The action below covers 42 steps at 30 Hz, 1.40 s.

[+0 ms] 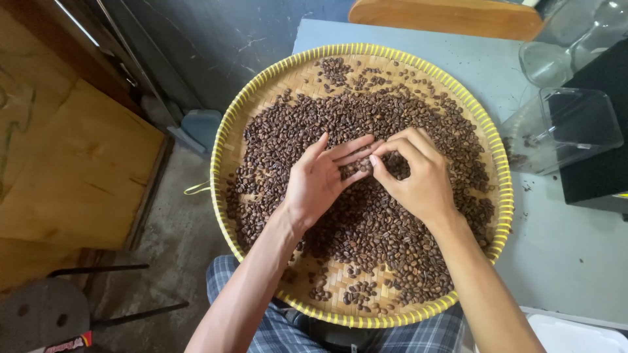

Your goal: The person sorts roasted coffee beans in a large woven tray by hand. They scoop handfuls of beans, sift through them to find and remove defective beans, and discard the unwanted pieces into a container on the right.

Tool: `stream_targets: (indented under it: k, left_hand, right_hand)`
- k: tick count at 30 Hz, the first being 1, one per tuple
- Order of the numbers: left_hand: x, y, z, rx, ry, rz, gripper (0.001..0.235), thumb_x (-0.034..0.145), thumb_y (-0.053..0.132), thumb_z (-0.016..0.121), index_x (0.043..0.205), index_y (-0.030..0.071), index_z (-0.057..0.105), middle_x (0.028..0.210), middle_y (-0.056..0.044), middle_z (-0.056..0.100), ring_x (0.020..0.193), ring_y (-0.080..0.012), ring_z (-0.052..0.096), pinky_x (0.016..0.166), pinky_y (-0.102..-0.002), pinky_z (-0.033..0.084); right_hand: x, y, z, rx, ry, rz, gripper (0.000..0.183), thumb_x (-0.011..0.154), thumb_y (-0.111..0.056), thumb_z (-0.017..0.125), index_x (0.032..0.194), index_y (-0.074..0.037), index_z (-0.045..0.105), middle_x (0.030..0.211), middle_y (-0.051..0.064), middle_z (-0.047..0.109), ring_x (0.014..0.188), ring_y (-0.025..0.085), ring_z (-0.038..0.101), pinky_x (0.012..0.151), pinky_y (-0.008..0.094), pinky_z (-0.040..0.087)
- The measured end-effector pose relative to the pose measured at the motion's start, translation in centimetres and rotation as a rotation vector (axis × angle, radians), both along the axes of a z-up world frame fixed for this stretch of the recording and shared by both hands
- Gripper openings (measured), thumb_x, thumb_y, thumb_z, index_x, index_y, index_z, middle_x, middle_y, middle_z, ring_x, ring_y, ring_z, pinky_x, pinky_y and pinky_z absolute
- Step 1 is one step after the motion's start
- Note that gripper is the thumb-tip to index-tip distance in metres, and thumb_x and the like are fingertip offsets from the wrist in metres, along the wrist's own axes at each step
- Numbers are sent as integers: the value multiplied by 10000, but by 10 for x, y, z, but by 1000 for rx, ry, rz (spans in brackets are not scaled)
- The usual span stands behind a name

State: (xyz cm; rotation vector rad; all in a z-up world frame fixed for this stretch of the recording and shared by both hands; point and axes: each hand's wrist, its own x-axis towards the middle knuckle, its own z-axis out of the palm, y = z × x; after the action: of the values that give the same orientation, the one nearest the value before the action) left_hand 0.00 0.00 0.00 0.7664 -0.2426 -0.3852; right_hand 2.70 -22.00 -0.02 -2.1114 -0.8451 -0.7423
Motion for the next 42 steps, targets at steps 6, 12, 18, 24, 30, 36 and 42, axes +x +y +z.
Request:
stream_targets:
  k: [6,12,18,24,30,36,42]
  left_hand:
    - [-1,1,3,3,8,6,946,1104,694,369,1668,-54,504,1686,-343,505,1597,-440,470,1313,-529,349]
    - [1,0,-2,14,17,7,949,1108,687,361,1677,-63,479,1739,-363,409,1629,-484,397,1321,-576,307]
    - [-9,-3,16,74,-59,-16,947,1145,671,349,1716,-84,362,1812,-407,129,1666,-619,12,1337,-719,63]
    - [-14,-5,21,97,-92,-41,944,1159,658,337,1716,-103,313,1794,-436,111,1660,-629,14,1356,-717,91]
    - [-1,-2,-2,339,-2,154,761,1131,542,417,1567,-43,631,1558,-345,627,1448,-499,612,1194,-592,487]
    - [-16,-2,15,1064,-578,411,329,1048,415,708,1264,199,830,1492,-148,714,1425,-450,647,1206,-579,495]
    - [-16,-7,9,835,-507,509,51,990,155,826,993,151,877,969,-68,848,999,-262,808,1006,-421,599]
  right_hand:
    - [-2,0,5,-7,-4,35,63,1015,-115,823,1052,-104,773,1041,75,732,987,322,714,867,445,596]
    - [-11,9,20,-56,25,46,118,993,-92,843,1095,-74,787,1034,93,725,975,326,706,861,471,601]
    - [-6,8,-5,63,189,-45,135,934,-155,897,990,-78,802,913,69,778,804,236,715,680,349,563]
    - [-3,7,-12,59,158,-92,112,926,-122,882,965,-56,800,891,86,777,775,230,702,642,333,548]
    - [-2,4,-6,61,172,-37,81,964,-140,849,984,-83,795,950,58,784,840,210,701,699,321,567]
    - [-10,8,16,41,95,-31,75,1031,-154,805,1019,-87,774,989,59,768,884,229,695,736,343,587]
    - [-4,3,3,-22,-43,54,62,1020,-121,806,1008,-90,754,973,70,745,900,278,702,789,386,602]
